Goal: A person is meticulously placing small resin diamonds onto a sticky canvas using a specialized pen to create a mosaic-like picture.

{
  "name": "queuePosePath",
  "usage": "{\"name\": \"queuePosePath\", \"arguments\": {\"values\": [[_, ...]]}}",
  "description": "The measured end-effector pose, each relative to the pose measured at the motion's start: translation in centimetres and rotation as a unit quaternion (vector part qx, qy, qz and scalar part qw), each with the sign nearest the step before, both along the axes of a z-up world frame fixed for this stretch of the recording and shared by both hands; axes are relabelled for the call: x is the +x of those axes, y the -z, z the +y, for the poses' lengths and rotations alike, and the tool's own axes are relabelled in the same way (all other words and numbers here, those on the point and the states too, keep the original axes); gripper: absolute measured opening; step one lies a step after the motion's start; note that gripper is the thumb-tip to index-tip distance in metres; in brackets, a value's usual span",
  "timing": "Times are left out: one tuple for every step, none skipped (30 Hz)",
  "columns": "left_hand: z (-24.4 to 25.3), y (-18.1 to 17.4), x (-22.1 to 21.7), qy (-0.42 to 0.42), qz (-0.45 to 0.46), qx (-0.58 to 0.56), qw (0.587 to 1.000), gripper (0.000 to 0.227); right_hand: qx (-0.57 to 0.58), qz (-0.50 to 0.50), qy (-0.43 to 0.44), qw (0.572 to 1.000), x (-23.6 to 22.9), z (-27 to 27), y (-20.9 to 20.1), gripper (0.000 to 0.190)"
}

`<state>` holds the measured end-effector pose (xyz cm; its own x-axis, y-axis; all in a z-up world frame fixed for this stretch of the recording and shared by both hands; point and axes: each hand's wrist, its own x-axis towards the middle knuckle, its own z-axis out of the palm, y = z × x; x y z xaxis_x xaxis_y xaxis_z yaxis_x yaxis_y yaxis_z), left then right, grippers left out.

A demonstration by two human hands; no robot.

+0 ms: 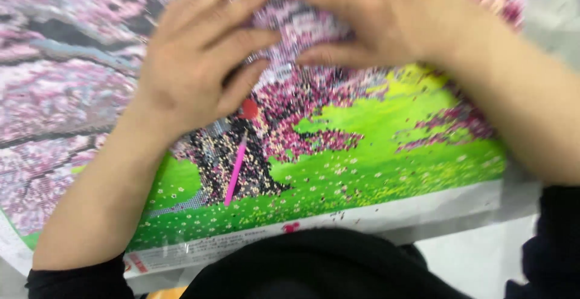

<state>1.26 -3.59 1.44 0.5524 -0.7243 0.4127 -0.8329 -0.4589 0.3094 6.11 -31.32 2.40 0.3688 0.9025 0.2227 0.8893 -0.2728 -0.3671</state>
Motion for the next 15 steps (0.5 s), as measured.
{"name": "queuePosePath", "arguments": {"values": [[-0.1, 0.3, -0.1, -0.007, -0.001, -0.006, 1.0, 0.02, 0.002, -0.059, 0.025, 0.998, 0.1, 0.1, 0.0, 0.062], [-0.2, 0.6, 0.0, -0.014, -0.001, -0.012, 1.0, 0.022, 0.006, -0.118, 0.049, 0.992, 0.4, 0.1, 0.0, 0.062], [-0.4, 0.7, -0.1, -0.027, -0.023, -0.016, 0.999, 0.022, 0.005, -0.139, 0.035, 0.99, 0.3, 0.3, 0.0, 0.062], [-0.6, 0.8, -0.1, -0.032, 0.002, -0.009, 0.999, 0.023, -0.01, -0.108, 0.053, 0.993, 0.3, 0.5, 0.2, 0.066], [-1.0, 1.0, -0.2, -0.033, 0.029, -0.005, 0.999, 0.026, -0.027, -0.074, 0.073, 0.994, 0.2, 0.4, 0.4, 0.071], [-1.1, 0.7, -0.3, -0.044, 0.009, -0.011, 0.999, 0.026, -0.03, -0.095, 0.063, 0.993, 0.1, 0.7, -0.1, 0.071], [-1.2, 0.5, -0.2, -0.04, 0.033, -0.01, 0.999, 0.026, -0.034, -0.077, 0.069, 0.994, 0.0, 0.9, -0.4, 0.071], [-1.3, 0.4, -0.2, -0.035, 0.056, -0.009, 0.998, 0.027, -0.039, -0.06, 0.076, 0.995, 0.0, 1.1, -0.5, 0.071], [-1.3, 0.7, -0.2, -0.047, 0.045, -0.014, 0.998, 0.027, -0.041, -0.071, 0.064, 0.995, 0.0, 1.1, -0.3, 0.071], [-1.3, 1.2, -0.2, -0.046, 0.049, -0.007, 0.998, 0.03, -0.048, -0.069, 0.073, 0.994, 0.0, 1.0, -0.1, 0.071], [-1.2, 1.6, -0.1, -0.048, 0.053, 0.0, 0.997, 0.033, -0.054, -0.069, 0.079, 0.993, 0.2, 1.0, 0.1, 0.072], [-1.2, 1.4, -0.1, -0.061, 0.041, -0.006, 0.997, 0.033, -0.057, -0.081, 0.065, 0.993, 0.2, 1.0, -0.4, 0.072], [-1.1, 1.3, -0.1, -0.056, 0.061, 0.0, 0.997, 0.033, -0.052, -0.077, 0.076, 0.993, -0.1, 1.1, -0.7, 0.071], [-1.0, 1.3, -0.2, -0.051, 0.08, 0.007, 0.995, 0.032, -0.047, -0.073, 0.087, 0.992, -0.3, 1.2, -0.9, 0.069], [-1.0, 0.9, -0.2, -0.059, 0.076, 0.002, 0.995, 0.032, -0.05, -0.078, 0.079, 0.993, -0.2, 1.3, -0.8, 0.069]]}}
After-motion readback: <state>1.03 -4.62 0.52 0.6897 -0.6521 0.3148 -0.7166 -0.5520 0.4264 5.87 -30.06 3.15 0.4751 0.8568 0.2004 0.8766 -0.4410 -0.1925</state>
